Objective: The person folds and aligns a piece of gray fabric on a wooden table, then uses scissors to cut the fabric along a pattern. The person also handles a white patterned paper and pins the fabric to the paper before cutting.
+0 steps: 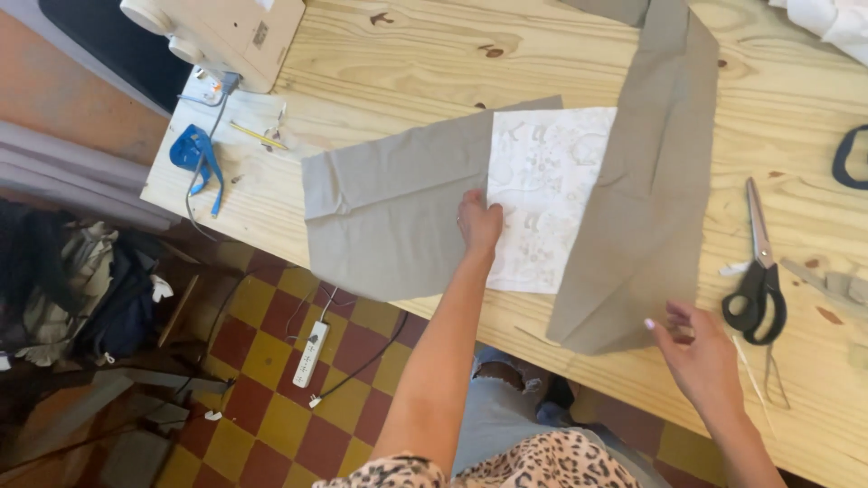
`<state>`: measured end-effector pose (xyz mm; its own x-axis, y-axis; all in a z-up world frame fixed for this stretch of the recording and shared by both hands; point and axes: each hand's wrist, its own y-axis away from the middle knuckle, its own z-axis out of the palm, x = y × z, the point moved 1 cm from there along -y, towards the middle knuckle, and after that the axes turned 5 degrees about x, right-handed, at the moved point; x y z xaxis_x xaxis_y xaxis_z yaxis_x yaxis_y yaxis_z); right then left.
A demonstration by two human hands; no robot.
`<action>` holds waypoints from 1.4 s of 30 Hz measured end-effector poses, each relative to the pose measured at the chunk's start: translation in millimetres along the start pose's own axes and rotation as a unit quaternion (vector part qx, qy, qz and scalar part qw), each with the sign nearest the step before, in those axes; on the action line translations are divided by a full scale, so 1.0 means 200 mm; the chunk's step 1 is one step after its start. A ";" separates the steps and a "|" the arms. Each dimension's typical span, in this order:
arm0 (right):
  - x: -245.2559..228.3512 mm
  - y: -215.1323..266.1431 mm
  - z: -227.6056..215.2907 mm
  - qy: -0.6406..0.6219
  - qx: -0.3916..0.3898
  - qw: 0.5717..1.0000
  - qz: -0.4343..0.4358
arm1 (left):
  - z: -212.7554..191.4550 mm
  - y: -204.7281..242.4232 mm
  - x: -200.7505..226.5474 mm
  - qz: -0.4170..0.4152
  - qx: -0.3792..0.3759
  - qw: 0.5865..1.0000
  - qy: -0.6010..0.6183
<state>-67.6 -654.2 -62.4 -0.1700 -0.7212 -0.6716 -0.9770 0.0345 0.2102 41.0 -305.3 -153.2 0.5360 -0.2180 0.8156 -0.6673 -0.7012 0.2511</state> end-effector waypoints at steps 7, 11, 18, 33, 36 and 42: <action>-0.17 -0.14 0.15 0.022 0.059 0.995 0.079 | 0.12 -0.29 0.15 -0.112 -0.143 0.978 0.103; -0.16 -0.31 0.23 0.054 0.093 0.989 0.105 | -0.01 -0.31 0.24 -0.017 -0.205 0.976 0.077; -0.11 -0.37 0.23 0.084 0.068 0.981 0.158 | -0.57 -1.05 -0.08 0.133 -0.110 0.982 0.080; -0.39 -0.47 0.59 -0.334 -0.019 0.903 0.268 | -0.39 -0.27 -0.23 0.105 -0.128 0.981 -0.099; -0.43 -0.46 0.69 -0.323 -0.028 0.906 0.271 | -0.28 -0.12 -0.23 0.087 -0.205 0.965 -0.139; -0.24 -0.49 0.71 -0.299 0.017 0.930 0.212 | -0.16 0.11 -0.11 -0.014 -0.328 0.944 0.035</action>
<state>17.5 -524.1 -151.9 -0.5724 -0.1243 -0.8105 -0.8074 0.2580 0.5307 -1.1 -294.1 -149.3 0.5372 -0.1437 0.8311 -0.8428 -0.1304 0.5221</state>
